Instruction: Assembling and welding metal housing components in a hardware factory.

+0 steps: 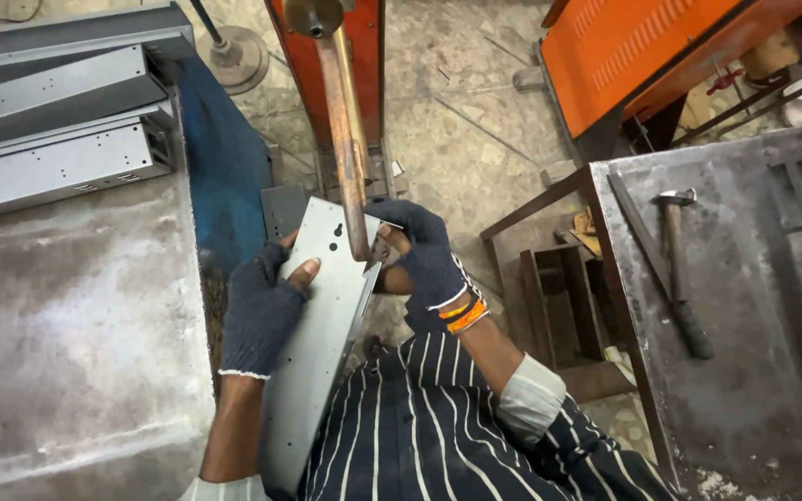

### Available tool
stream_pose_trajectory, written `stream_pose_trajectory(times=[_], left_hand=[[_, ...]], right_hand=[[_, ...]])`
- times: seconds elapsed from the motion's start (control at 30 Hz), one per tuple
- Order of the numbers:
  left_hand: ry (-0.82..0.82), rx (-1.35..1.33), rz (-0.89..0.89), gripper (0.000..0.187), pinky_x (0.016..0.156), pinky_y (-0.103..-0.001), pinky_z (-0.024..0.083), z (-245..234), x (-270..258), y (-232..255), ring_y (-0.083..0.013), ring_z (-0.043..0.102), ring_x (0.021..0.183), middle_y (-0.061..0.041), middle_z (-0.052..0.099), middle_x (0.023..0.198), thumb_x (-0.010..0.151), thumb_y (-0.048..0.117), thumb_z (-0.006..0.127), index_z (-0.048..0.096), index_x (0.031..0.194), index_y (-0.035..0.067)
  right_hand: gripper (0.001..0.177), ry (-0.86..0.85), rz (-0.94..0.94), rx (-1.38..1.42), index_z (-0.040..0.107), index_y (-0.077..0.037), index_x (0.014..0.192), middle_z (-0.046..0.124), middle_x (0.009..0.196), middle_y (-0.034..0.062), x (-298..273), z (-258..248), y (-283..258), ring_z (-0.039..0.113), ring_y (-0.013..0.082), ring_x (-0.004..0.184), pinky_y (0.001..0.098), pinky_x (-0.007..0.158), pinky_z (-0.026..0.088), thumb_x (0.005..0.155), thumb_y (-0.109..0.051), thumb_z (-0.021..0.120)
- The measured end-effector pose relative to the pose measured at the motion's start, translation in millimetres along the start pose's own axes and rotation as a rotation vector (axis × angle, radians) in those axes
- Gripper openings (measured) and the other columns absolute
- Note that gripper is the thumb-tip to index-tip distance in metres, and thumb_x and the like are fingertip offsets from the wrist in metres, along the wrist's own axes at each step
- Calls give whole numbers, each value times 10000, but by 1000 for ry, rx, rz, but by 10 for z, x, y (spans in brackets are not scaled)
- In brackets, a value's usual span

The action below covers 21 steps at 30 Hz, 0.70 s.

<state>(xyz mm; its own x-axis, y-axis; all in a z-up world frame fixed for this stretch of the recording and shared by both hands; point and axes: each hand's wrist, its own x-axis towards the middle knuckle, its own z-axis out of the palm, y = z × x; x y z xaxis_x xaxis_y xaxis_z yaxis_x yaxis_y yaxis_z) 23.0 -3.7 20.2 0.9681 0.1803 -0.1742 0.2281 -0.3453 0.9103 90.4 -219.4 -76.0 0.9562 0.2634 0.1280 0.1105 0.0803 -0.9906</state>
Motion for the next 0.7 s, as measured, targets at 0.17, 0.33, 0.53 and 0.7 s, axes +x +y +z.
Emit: stream_pose_trajectory(times=[0.17, 0.33, 0.53, 0.7], left_hand=[[15, 46, -74, 499, 698, -339, 560, -5, -39, 76, -164, 680, 715, -147, 781, 946, 882, 215, 699, 663, 1354, 57], [0, 38, -23, 485, 709, -322, 558, -12, -65, 34, -140, 682, 744, -134, 782, 961, 892, 204, 694, 662, 1353, 54], [-3, -36, 21, 502, 737, -312, 552, -39, -68, -101, -135, 654, 801, -136, 784, 1034, 887, 193, 704, 654, 1362, 40], [10, 25, 31, 517, 771, -320, 559, -56, -72, -95, -161, 700, 844, -153, 773, 1053, 879, 210, 734, 648, 1349, 13]], right_hand=[[271, 41, -74, 22, 699, -2, 1261, 732, 1198, 89, 20, 39, 190, 670, 165, 1130, 330, 1013, 538, 1000, -4, 629], [281, 57, -129, 74, 680, -5, 1265, 724, 1234, 81, 1, 30, 216, 662, 161, 1168, 323, 1047, 518, 995, -1, 602], [270, 105, -28, 129, 699, 11, 1284, 719, 1157, 62, -38, 63, 439, 618, 142, 1041, 317, 977, 528, 1018, 16, 656], [262, 122, -56, 134, 719, 13, 1261, 717, 1125, 59, -42, 91, 409, 623, 143, 1019, 310, 929, 531, 1006, 14, 659]])
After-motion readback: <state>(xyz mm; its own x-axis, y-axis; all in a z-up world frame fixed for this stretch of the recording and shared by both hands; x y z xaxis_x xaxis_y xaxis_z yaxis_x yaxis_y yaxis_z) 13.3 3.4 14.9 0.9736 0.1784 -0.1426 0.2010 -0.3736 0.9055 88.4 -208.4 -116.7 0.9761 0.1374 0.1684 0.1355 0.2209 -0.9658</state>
